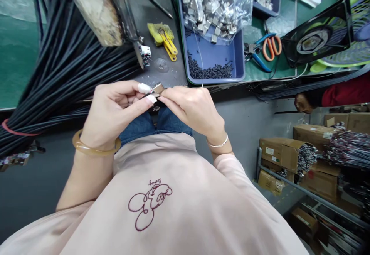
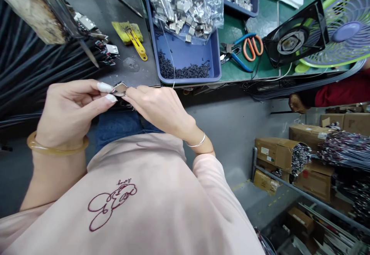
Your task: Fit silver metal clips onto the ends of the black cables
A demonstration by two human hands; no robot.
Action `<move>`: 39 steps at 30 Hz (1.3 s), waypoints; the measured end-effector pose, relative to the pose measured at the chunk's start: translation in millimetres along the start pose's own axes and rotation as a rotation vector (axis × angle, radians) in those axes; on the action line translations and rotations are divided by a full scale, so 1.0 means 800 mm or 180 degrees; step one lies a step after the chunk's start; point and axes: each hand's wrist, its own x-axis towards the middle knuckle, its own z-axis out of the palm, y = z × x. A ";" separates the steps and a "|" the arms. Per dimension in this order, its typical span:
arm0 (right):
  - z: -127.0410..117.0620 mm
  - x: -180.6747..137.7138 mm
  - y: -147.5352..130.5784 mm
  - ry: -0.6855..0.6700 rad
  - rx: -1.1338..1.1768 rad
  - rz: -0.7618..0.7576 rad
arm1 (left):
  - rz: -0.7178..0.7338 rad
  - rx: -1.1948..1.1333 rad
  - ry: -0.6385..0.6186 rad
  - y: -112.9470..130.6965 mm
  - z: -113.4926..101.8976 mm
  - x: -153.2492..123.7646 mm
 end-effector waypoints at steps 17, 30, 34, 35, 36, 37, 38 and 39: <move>0.058 0.018 -0.014 0.1624 0.1484 0.0489 | 0.0497 0.0342 0.0276 -0.012 0.007 0.002; -0.003 -0.019 -0.021 0.2795 0.1275 0.0806 | 0.0174 0.0193 -0.0116 0.005 -0.003 -0.001; -0.048 -0.032 0.027 0.2477 0.0383 0.1251 | 0.0176 0.0363 -0.0318 0.012 0.000 -0.003; -0.052 -0.029 0.045 0.2071 0.0175 0.1132 | 0.0198 0.0430 -0.0406 0.014 0.001 -0.002; -0.054 -0.024 0.064 0.1693 0.0037 0.0993 | 0.0223 0.0523 -0.0504 0.017 0.001 -0.001; -0.053 -0.017 0.081 0.1386 0.0000 0.0942 | 0.0262 0.0638 -0.0611 0.021 0.001 0.001; -0.051 -0.010 0.096 0.1151 0.0005 0.0930 | 0.0311 0.0774 -0.0721 0.023 0.001 0.002; -0.047 -0.002 0.108 0.0950 0.0069 0.0911 | 0.0381 0.0914 -0.0820 0.026 0.000 0.003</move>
